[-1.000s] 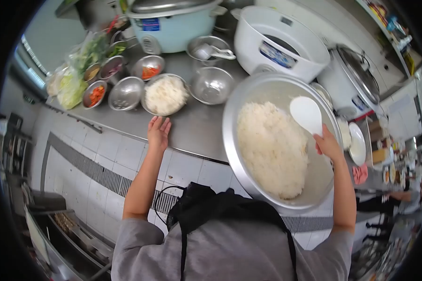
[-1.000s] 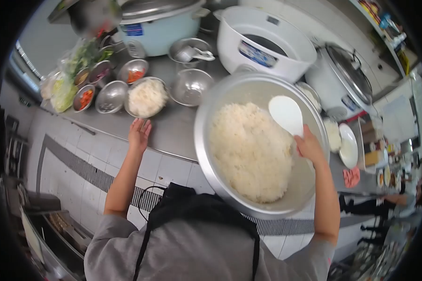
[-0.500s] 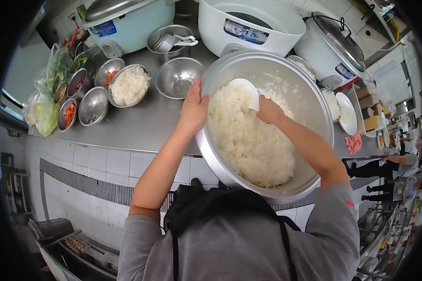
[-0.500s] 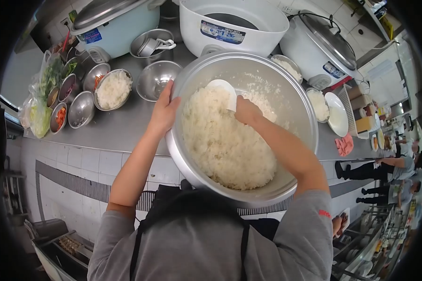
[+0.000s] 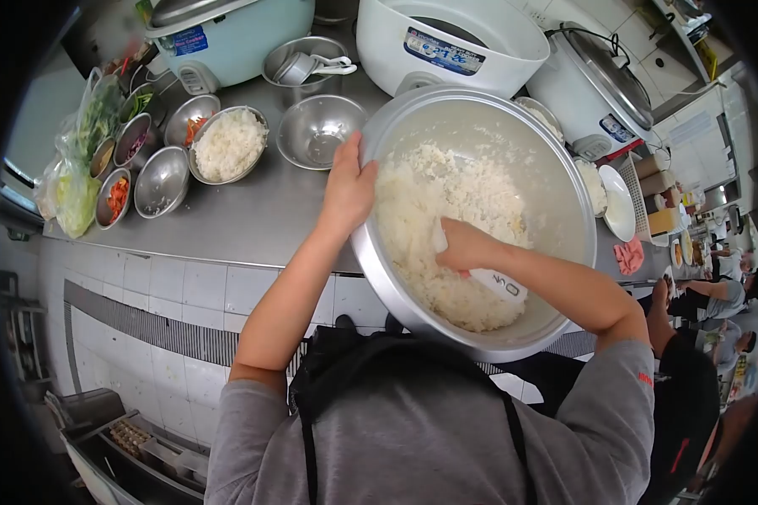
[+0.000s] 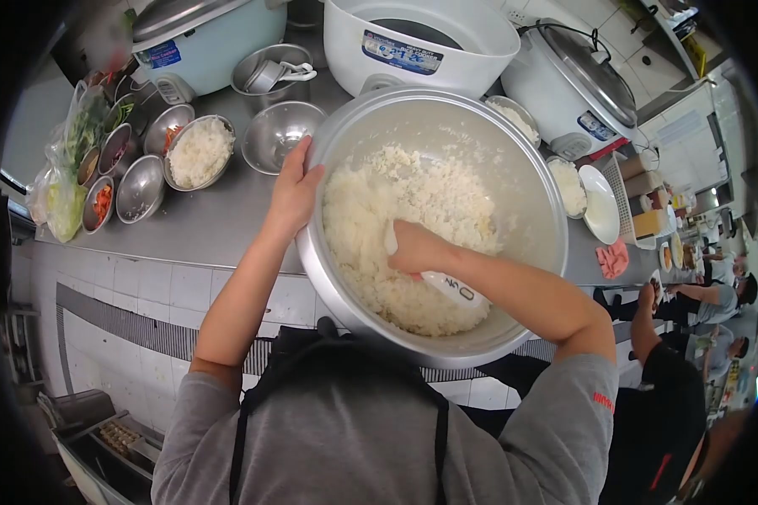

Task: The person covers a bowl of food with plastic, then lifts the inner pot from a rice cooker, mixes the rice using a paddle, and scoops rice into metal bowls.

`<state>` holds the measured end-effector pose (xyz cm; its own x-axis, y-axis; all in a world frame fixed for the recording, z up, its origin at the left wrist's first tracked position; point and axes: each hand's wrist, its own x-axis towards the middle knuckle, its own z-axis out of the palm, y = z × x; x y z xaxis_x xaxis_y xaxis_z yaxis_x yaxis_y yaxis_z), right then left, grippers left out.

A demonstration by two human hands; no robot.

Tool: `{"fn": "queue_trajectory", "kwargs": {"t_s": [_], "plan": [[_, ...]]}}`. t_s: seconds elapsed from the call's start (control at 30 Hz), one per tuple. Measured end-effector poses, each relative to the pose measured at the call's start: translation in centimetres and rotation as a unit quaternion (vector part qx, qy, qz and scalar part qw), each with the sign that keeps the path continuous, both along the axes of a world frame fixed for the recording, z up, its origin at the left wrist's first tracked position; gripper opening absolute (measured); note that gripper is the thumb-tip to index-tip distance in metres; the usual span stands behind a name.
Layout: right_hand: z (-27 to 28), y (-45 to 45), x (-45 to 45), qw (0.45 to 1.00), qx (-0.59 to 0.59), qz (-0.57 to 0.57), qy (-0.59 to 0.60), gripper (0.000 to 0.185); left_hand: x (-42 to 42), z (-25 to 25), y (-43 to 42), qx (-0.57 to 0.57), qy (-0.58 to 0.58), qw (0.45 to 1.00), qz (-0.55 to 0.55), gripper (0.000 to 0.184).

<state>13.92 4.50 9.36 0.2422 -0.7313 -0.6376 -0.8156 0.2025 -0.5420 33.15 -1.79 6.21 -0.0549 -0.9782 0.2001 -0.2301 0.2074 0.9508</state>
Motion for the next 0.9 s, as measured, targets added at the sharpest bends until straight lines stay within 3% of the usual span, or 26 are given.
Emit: {"fn": "queue_trajectory", "kwargs": {"t_s": [0.07,0.13,0.17,0.2,0.23,0.27,0.33,0.5,0.6,0.7,0.73,0.8,0.9], "plan": [[0.8,1.0,0.1,0.999,0.025,0.004,-0.027,0.028,0.2,-0.1,0.1,0.006,0.005,1.0,0.005,0.05],[1.6,1.5,-0.3,0.991,0.093,-0.038,-0.086,0.031,0.8,-3.5,-1.0,-0.144,0.154,0.94,0.269,0.047],[2.1,1.8,-0.6,0.992,0.086,-0.034,-0.083,0.031,1.3,-5.9,-2.1,-0.151,0.158,0.937,0.271,0.047],[2.5,2.0,-0.8,0.991,0.086,-0.062,-0.084,0.031,2.2,-8.4,-3.7,0.029,0.269,0.901,0.338,0.042],[2.8,2.3,-1.1,0.988,0.093,-0.09,-0.085,0.031,3.0,-9.7,-4.5,0.212,0.367,0.82,0.386,0.037],[2.7,2.4,-1.8,0.988,0.072,-0.097,-0.092,0.031,3.7,-9.3,-4.7,0.209,0.37,0.819,0.387,0.037],[3.7,2.4,-2.8,0.99,0.038,-0.11,-0.076,0.031,4.8,-7.5,-5.2,0.301,0.371,0.854,0.206,0.024],[6.2,3.1,-5.6,0.991,-0.026,-0.125,-0.031,0.034,7.1,-3.0,-5.0,0.19,0.39,0.887,0.157,0.008],[7.4,3.7,-7.5,0.983,-0.067,-0.169,-0.037,0.037,9.2,2.0,-3.3,0.111,0.328,0.929,0.129,0.017],[9.8,3.5,-8.4,0.982,-0.102,-0.159,-0.008,0.037,8.5,7.9,-1.3,0.086,0.188,0.978,0.041,0.02],[10.8,3.3,-8.2,0.982,-0.102,-0.16,-0.01,0.037,7.6,8.2,-1.4,0.087,0.185,0.978,0.04,0.02],[13.1,2.8,-7.8,0.984,-0.131,-0.122,-0.006,0.041,5.4,9.1,-1.8,0.104,0.071,0.992,-0.03,0.023],[15.4,1.9,-6.1,0.982,-0.175,-0.054,0.044,0.042,0.9,9.8,-0.6,0.167,0.059,0.977,-0.118,0.022]]}}
